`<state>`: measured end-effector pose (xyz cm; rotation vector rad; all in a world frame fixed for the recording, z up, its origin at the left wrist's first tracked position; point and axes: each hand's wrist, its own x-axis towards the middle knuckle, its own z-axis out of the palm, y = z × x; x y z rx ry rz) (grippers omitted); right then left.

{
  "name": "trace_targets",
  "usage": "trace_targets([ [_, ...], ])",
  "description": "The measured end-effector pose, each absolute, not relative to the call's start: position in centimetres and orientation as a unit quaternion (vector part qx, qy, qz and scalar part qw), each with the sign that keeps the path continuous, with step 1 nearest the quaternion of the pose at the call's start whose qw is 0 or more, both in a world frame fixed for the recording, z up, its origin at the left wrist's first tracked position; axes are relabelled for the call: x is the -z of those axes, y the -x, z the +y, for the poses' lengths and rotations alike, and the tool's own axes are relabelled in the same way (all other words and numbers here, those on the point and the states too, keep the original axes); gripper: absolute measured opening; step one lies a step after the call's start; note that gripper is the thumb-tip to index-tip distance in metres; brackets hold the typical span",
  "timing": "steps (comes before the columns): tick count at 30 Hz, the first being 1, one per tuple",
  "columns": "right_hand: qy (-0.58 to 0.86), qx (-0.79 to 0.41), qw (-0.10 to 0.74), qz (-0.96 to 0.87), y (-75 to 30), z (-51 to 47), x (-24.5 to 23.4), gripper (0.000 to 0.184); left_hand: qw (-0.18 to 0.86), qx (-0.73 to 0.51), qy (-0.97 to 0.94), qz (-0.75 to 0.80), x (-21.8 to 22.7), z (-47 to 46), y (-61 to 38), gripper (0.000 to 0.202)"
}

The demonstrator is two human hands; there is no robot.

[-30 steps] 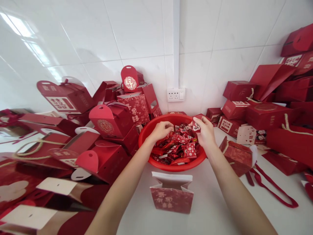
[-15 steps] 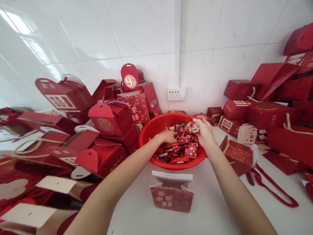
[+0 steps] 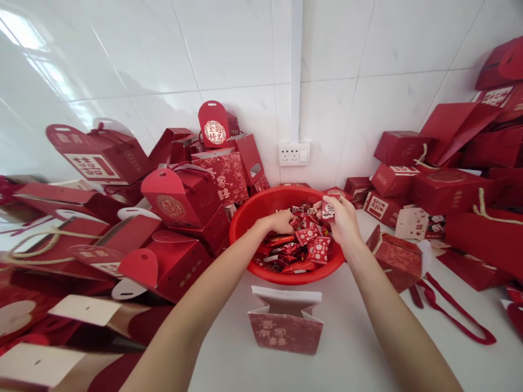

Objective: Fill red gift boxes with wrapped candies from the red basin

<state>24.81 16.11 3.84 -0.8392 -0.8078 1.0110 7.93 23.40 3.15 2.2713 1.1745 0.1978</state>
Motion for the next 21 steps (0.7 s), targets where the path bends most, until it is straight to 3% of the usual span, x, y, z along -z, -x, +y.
trace_targets([
  [7, 0.387, -0.450, 0.719, -0.361, -25.0, 16.1, -3.8, 0.023, 0.413, -0.190, -0.802, 0.387, -4.0, 23.9, -6.7, 0.019],
  [12, 0.398, -0.449, 0.710, -0.368, -25.1, 16.2, -3.7, 0.021, 0.483, -0.301, -0.750, 0.337, -4.7, 23.5, -6.7, 0.038],
  [21, 0.428, -0.458, 0.667, -0.402, -24.9, 16.0, -3.3, 0.021, 0.541, -0.315, -0.718, 0.305, -5.3, 22.5, -7.0, 0.035],
])
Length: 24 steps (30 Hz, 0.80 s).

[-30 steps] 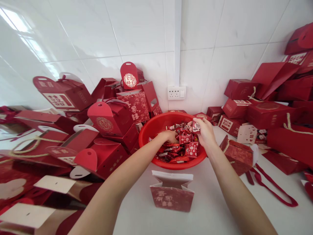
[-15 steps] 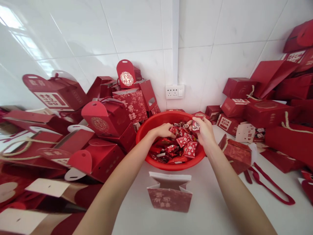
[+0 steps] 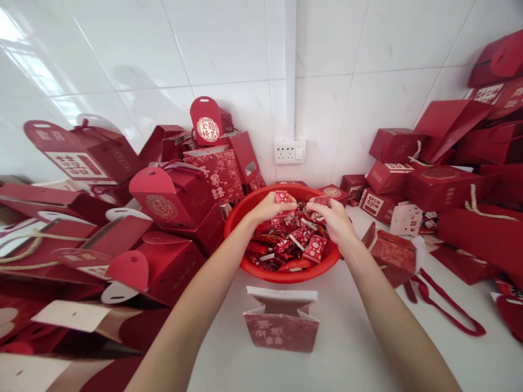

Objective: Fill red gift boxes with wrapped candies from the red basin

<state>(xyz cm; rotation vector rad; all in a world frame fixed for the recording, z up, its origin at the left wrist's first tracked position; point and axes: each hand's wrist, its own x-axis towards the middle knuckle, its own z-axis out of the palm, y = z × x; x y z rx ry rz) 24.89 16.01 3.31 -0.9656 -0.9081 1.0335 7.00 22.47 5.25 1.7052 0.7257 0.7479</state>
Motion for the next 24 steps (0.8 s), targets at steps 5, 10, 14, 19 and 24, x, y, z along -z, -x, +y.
trace_targets([
  [5, 0.441, -0.454, 0.659, -0.407, -24.96, 16.08, -3.03, 0.019, 0.557, -0.310, -0.700, 0.321, -4.99, 22.47, -7.12, 0.036],
  [10, 0.446, -0.448, 0.666, -0.397, -24.99, 16.10, -3.01, 0.019, 0.586, -0.277, -0.685, 0.333, -4.77, 22.55, -7.24, 0.036],
  [14, 0.446, -0.446, 0.670, -0.391, -24.93, 16.04, -3.09, 0.019, 0.606, -0.253, -0.674, 0.337, -4.85, 22.32, -7.29, 0.038],
  [19, 0.453, -0.445, 0.670, -0.384, -24.90, 16.06, -3.13, 0.019, 0.612, -0.230, -0.672, 0.349, -5.14, 21.98, -7.40, 0.049],
  [24, 0.457, -0.444, 0.669, -0.383, -24.86, 15.98, -3.21, 0.017, 0.577, -0.223, -0.707, 0.343, -5.65, 21.91, -7.29, 0.042],
])
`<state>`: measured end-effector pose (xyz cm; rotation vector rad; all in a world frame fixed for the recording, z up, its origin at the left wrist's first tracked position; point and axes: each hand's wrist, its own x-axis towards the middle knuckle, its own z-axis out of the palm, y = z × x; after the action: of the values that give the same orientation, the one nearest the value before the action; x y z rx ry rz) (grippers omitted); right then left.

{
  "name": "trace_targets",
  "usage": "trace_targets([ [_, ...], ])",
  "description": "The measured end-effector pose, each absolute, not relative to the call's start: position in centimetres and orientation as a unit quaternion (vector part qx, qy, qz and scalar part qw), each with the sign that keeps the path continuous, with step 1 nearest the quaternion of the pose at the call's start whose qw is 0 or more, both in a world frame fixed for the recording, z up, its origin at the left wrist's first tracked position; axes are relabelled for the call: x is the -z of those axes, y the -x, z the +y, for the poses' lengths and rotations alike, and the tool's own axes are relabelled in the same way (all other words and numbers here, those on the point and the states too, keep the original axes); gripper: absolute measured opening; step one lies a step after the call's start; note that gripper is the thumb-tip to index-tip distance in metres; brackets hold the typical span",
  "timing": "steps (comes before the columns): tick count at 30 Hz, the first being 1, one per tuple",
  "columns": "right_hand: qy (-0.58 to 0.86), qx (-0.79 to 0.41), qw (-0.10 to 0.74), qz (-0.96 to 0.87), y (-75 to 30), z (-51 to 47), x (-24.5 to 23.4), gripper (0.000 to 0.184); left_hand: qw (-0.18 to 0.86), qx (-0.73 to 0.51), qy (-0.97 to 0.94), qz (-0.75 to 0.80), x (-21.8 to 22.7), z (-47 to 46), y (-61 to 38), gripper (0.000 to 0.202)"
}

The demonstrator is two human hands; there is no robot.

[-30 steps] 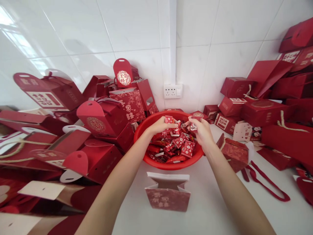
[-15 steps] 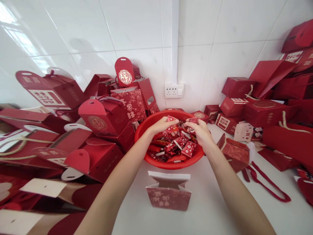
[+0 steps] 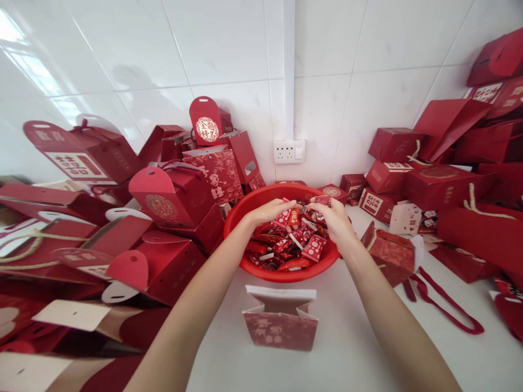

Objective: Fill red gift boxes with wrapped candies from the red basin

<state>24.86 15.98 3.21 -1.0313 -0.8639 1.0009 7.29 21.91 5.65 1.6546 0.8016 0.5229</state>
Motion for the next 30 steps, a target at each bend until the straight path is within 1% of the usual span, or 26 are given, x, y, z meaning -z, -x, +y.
trace_targets([
  [2, 0.460, -0.444, 0.667, -0.384, -24.8, 15.9, -3.3, 0.017, 0.545, -0.237, -0.733, 0.330, -5.7, 22.0, -7.1, 0.038],
  [6, 0.463, -0.442, 0.663, -0.388, -24.8, 15.9, -3.3, 0.018, 0.516, -0.248, -0.752, 0.326, -5.5, 22.4, -6.9, 0.039],
  [12, 0.468, -0.439, 0.658, -0.394, -24.9, 16.0, -3.2, 0.016, 0.356, -0.213, -0.778, 0.473, -5.0, 23.6, -6.0, 0.037],
  [15, 0.472, -0.433, 0.657, -0.396, -24.8, 16.1, -3.1, 0.016, 0.297, -0.179, -0.757, 0.554, -4.6, 24.4, -5.0, 0.025],
  [17, 0.476, -0.430, 0.655, -0.399, -24.8, 16.1, -3.1, 0.016, 0.267, -0.128, -0.738, 0.607, -4.4, 24.7, -4.3, 0.014],
  [18, 0.477, -0.430, 0.653, -0.401, -24.8, 16.1, -3.1, 0.016, 0.258, -0.098, -0.728, 0.628, -4.3, 24.8, -4.0, 0.013],
  [21, 0.481, -0.429, 0.647, -0.407, -24.9, 16.0, -3.1, 0.017, 0.248, -0.013, -0.702, 0.667, -4.4, 24.6, -3.7, 0.025],
  [24, 0.483, -0.430, 0.643, -0.410, -24.9, 16.0, -3.0, 0.017, 0.257, 0.038, -0.686, 0.680, -4.7, 24.2, -3.9, 0.026],
  [30, 0.487, -0.429, 0.640, -0.410, -24.9, 16.1, -3.0, 0.016, 0.302, 0.027, -0.701, 0.646, -4.9, 23.9, -4.0, 0.030],
])
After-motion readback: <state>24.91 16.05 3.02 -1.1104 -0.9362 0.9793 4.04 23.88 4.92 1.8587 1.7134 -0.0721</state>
